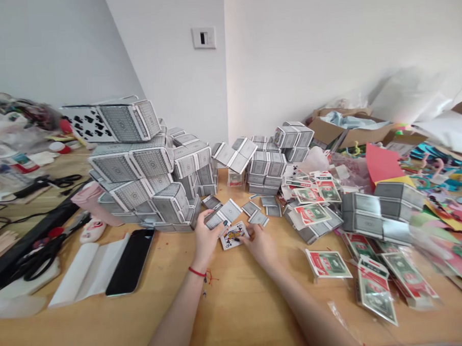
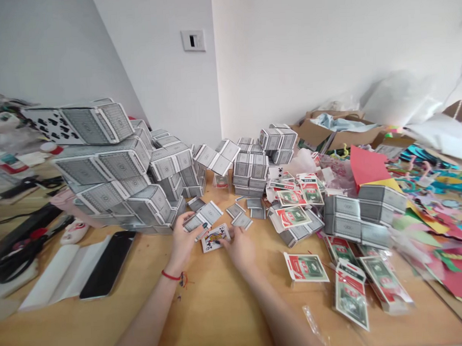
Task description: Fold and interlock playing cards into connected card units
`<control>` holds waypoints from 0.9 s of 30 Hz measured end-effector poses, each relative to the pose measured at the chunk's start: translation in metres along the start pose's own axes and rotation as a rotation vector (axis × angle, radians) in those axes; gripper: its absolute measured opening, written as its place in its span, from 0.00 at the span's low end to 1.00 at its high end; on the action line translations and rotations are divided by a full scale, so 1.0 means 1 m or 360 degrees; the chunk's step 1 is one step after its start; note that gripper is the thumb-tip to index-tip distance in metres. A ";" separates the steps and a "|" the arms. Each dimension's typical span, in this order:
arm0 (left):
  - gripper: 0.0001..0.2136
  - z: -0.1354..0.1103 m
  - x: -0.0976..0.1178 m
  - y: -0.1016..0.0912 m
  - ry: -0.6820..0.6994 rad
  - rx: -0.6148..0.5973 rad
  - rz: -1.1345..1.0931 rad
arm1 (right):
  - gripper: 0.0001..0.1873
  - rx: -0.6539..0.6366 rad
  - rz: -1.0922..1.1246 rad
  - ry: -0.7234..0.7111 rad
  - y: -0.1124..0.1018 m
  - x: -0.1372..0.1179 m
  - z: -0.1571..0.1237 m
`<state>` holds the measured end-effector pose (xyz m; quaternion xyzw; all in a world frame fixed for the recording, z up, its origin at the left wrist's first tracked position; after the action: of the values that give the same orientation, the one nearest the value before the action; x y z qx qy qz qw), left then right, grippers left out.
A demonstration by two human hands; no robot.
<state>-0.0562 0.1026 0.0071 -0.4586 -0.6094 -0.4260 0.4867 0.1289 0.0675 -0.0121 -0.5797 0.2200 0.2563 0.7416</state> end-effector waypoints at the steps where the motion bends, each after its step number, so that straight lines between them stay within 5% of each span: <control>1: 0.19 0.001 0.000 0.000 0.0028 -0.0003 0.0073 | 0.14 -0.0007 0.0004 0.0038 0.002 0.003 0.001; 7: 0.13 0.005 -0.004 -0.002 -0.0047 0.0023 0.0086 | 0.08 0.0018 0.0433 0.0156 0.005 0.024 0.008; 14: 0.20 0.004 -0.013 0.001 -0.0383 -0.0062 -0.0320 | 0.16 -0.0093 0.0711 0.0138 0.001 0.031 0.010; 19: 0.13 0.002 -0.015 0.003 -0.0620 -0.0119 -0.0604 | 0.16 0.0103 0.0730 -0.0062 -0.022 0.019 0.014; 27: 0.06 0.002 -0.017 0.004 -0.0807 -0.0159 -0.0831 | 0.20 0.0086 0.1246 0.0215 -0.027 0.015 0.009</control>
<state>-0.0504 0.1028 -0.0096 -0.4020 -0.7855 -0.4379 0.1721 0.1580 0.0726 0.0001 -0.4478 0.4792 0.4751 0.5866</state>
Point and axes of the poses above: each hand's wrist, its own z-axis towards the middle knuckle, its own y-axis out of the palm, x = y × z, the point moved 7 cm from there along z, towards the middle knuckle, and after that the axes turned 11 degrees about -y, right-handed, at the moved point
